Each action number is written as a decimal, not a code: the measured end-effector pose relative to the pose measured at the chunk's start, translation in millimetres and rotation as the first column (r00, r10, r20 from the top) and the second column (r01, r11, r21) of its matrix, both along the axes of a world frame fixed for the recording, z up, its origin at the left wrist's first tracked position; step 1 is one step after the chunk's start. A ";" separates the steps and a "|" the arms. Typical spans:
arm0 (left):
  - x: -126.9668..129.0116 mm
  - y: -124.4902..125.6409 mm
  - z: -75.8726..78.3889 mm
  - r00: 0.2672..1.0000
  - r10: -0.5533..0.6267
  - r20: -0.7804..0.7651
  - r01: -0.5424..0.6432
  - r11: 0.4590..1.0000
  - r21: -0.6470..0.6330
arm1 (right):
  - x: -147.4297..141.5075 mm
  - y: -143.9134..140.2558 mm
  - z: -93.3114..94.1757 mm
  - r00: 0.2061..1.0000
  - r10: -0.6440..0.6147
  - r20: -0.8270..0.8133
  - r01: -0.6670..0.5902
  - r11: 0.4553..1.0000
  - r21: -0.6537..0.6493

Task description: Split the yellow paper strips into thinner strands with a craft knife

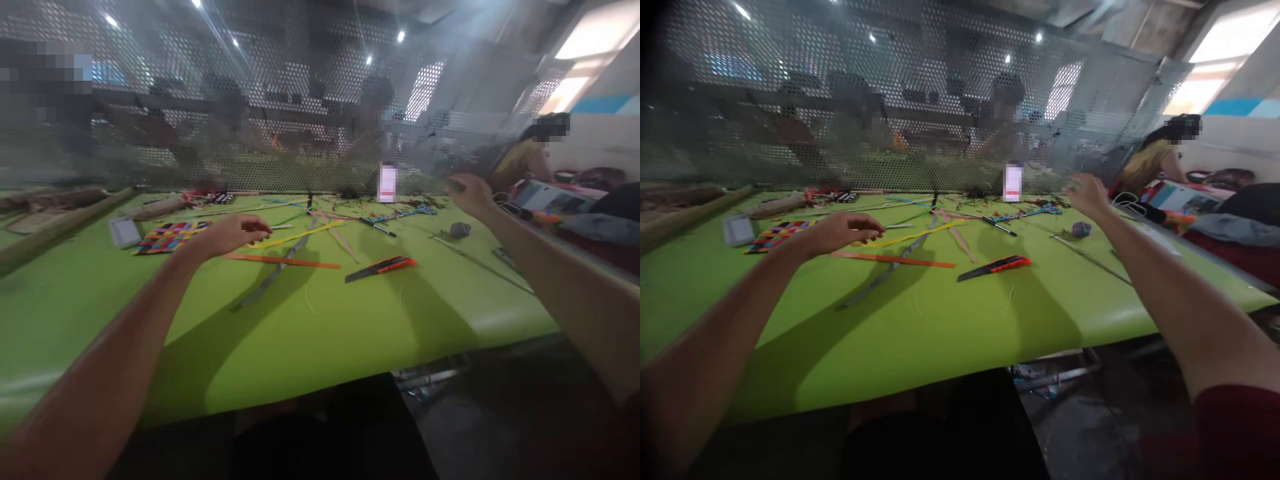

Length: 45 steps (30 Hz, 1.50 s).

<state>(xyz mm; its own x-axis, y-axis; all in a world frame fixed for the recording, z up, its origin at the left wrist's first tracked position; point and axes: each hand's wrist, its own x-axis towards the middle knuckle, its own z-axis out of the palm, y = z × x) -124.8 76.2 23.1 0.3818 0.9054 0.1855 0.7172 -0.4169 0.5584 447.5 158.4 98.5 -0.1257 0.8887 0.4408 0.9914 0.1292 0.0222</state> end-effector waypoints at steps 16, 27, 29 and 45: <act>12.8 -7.7 -9.0 0.967 -0.242 -0.078 0.212 0.938 -0.275 | -163.8 -82.8 -9.9 0.811 0.555 -0.185 -0.509 0.515 -0.690; 15.2 -31.3 25.4 0.936 -0.108 0.334 0.202 0.944 -0.261 | -171.1 -80.3 -46.9 0.834 0.504 -0.227 -0.494 0.496 -0.714; 25.5 -33.4 20.3 0.905 -0.053 0.422 0.192 0.936 -0.296 | -169.8 -81.5 -50.0 0.829 0.501 -0.247 -0.502 0.475 -0.722; 106.3 -35.1 -9.0 0.848 0.058 0.527 0.161 0.919 -0.359 | -194.2 -97.6 -57.1 0.602 0.337 -0.724 -0.708 0.645 -0.289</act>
